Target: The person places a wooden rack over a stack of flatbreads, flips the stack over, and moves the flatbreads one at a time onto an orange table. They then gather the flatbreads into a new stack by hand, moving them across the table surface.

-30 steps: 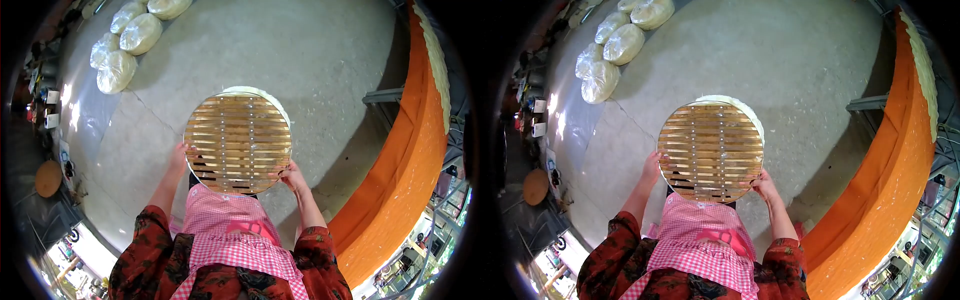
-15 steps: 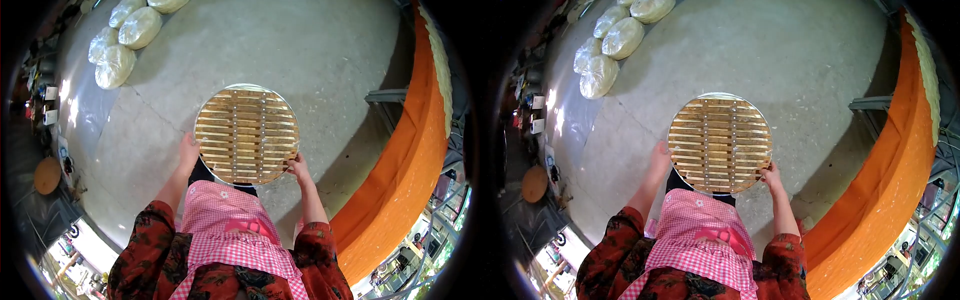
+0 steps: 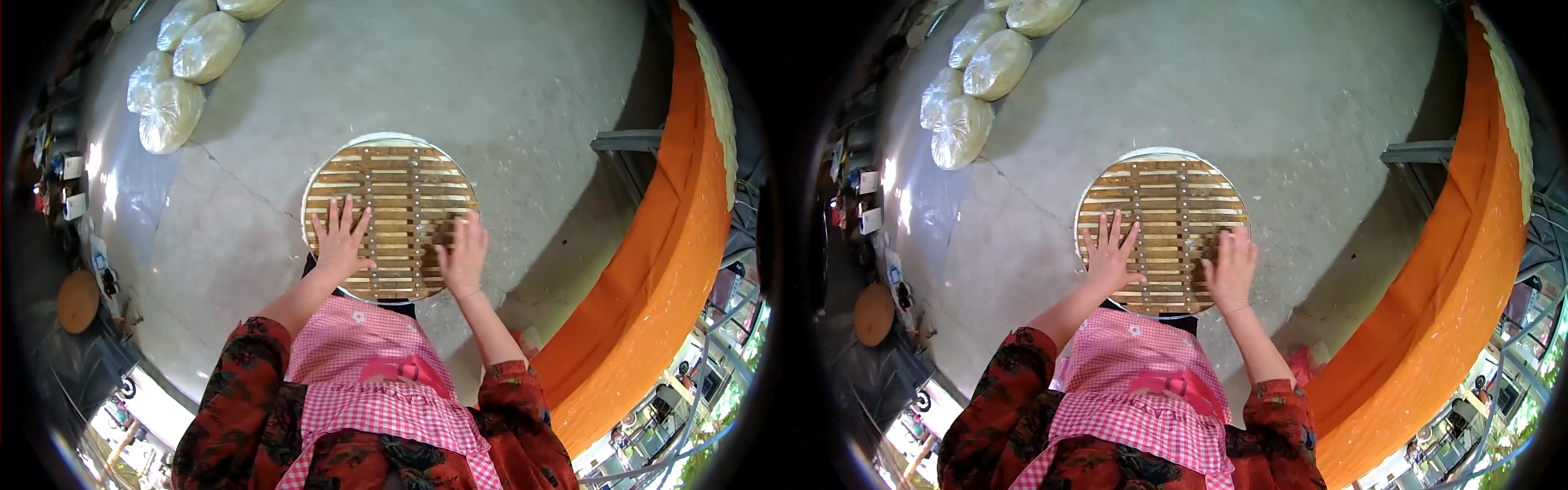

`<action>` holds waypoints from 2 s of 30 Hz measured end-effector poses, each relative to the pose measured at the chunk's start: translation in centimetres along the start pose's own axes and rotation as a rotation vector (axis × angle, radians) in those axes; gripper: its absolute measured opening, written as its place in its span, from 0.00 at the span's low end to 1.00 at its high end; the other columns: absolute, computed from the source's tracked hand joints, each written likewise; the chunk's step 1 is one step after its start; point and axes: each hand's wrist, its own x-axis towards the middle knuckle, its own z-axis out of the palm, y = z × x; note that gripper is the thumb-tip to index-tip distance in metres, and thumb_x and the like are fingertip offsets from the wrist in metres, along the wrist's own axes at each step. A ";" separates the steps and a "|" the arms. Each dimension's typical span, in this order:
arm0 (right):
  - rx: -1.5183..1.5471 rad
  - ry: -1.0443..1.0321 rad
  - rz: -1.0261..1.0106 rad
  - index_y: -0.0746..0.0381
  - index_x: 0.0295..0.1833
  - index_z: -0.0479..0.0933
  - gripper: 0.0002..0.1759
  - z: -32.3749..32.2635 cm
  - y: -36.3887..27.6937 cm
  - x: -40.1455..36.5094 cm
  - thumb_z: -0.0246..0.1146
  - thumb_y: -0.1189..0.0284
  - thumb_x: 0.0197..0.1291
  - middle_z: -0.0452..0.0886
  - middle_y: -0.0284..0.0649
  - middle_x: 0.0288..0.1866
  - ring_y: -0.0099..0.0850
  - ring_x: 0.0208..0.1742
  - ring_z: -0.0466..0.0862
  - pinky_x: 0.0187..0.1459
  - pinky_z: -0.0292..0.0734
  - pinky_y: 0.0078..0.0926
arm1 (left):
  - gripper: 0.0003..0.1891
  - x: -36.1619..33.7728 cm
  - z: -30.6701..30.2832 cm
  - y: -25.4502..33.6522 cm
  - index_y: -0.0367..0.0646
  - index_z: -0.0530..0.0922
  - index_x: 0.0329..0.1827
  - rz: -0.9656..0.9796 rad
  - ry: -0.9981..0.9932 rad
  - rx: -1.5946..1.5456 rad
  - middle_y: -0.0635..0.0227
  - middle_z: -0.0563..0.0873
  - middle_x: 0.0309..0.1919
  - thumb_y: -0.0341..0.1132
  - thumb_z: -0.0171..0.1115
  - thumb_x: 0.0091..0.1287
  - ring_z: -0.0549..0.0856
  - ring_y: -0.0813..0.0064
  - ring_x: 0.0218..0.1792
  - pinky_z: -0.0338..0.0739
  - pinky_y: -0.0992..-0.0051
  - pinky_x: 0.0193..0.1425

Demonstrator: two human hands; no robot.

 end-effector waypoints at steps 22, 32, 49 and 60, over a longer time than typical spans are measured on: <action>0.000 -0.407 -0.040 0.60 0.75 0.48 0.39 6.6 0.2 0.2 0.49 0.53 0.64 0.47 0.46 0.78 0.41 0.79 0.44 0.73 0.36 0.55 | 0.60 1.4 3.5 -0.4 0.58 0.49 0.77 0.019 -0.032 -0.009 0.52 0.39 0.76 0.59 0.74 0.40 0.37 0.42 0.75 0.41 0.24 0.62; 0.219 -0.193 -0.061 0.60 0.68 0.63 0.32 -3.7 2.8 -4.0 0.61 0.61 0.60 0.51 0.48 0.76 0.46 0.74 0.58 0.69 0.60 0.43 | 0.66 0.0 0.7 4.4 0.55 0.34 0.77 -0.259 -0.345 0.200 0.49 0.25 0.74 0.63 0.73 0.44 0.30 0.39 0.73 0.48 0.27 0.62; -0.247 0.522 0.678 0.58 0.64 0.69 0.34 -35.9 47.0 -17.9 0.66 0.56 0.53 0.61 0.48 0.72 0.44 0.75 0.55 0.67 0.52 0.59 | 0.50 15.4 -9.1 33.0 0.44 0.38 0.72 -0.016 -0.083 -0.446 0.40 0.60 0.65 0.34 0.65 0.53 0.65 0.45 0.64 0.62 0.53 0.64; -0.273 0.126 0.923 0.60 0.58 0.73 0.35 -39.0 51.1 -12.0 0.61 0.45 0.53 0.72 0.46 0.62 0.41 0.64 0.68 0.61 0.58 0.56 | 0.39 41.3 -10.6 39.4 0.44 0.50 0.68 -0.222 -0.346 -0.636 0.46 0.69 0.57 0.39 0.65 0.58 0.72 0.54 0.57 0.70 0.56 0.54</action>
